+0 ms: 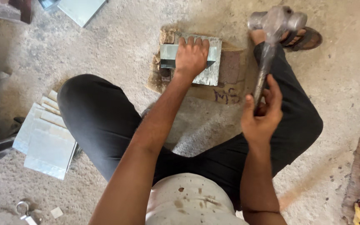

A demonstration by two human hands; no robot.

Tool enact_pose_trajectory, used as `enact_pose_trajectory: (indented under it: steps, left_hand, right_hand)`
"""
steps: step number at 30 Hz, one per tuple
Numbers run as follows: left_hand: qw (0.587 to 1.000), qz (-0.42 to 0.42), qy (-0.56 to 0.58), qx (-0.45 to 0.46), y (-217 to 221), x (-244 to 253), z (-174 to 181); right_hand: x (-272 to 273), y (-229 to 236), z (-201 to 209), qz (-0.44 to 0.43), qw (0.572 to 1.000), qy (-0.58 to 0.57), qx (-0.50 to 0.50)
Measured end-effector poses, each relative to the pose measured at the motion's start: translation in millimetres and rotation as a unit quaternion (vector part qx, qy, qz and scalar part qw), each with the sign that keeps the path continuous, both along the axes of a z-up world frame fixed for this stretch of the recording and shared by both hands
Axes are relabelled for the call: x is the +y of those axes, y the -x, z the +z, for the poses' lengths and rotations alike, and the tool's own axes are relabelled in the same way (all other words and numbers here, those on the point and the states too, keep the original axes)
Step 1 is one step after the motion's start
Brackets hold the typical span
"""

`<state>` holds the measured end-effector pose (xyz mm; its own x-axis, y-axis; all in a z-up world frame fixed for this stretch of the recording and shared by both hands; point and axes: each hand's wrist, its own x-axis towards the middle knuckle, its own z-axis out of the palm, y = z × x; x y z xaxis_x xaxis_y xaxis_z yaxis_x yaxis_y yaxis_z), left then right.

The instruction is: The person sits on the floor and uses a hammer to repeatedly strike a rectangular metal piece placed on a wooden block. They frequently reposition and flip the metal piece to work on different edges and surfaces.

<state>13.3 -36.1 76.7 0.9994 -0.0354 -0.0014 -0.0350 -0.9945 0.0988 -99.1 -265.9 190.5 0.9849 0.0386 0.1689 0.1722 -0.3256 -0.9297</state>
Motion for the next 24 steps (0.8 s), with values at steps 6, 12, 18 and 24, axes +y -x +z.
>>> enact_pose_trajectory:
  steps: [6,12,18,24]
  left_hand:
    - [0.997,0.002,-0.037,-0.07,-3.9,-3.3,-15.3]
    - [0.997,0.026,0.03,-0.066,3.4,-7.7,-15.7]
    - [0.864,0.196,0.411,-0.214,-19.7,-2.7,-39.4]
    - [0.811,0.165,0.494,-0.268,-9.0,-9.3,-84.1]
  right_hand:
    - [5.6,-23.4,-47.7,0.089,0.99,0.108,0.011]
    - [-9.3,-0.1,-39.8,0.091,0.995,0.013,0.034]
    - [10.4,41.1,26.3,0.043,0.997,-0.034,0.057]
    - [37.0,32.3,61.4,0.093,0.992,-0.058,-0.054]
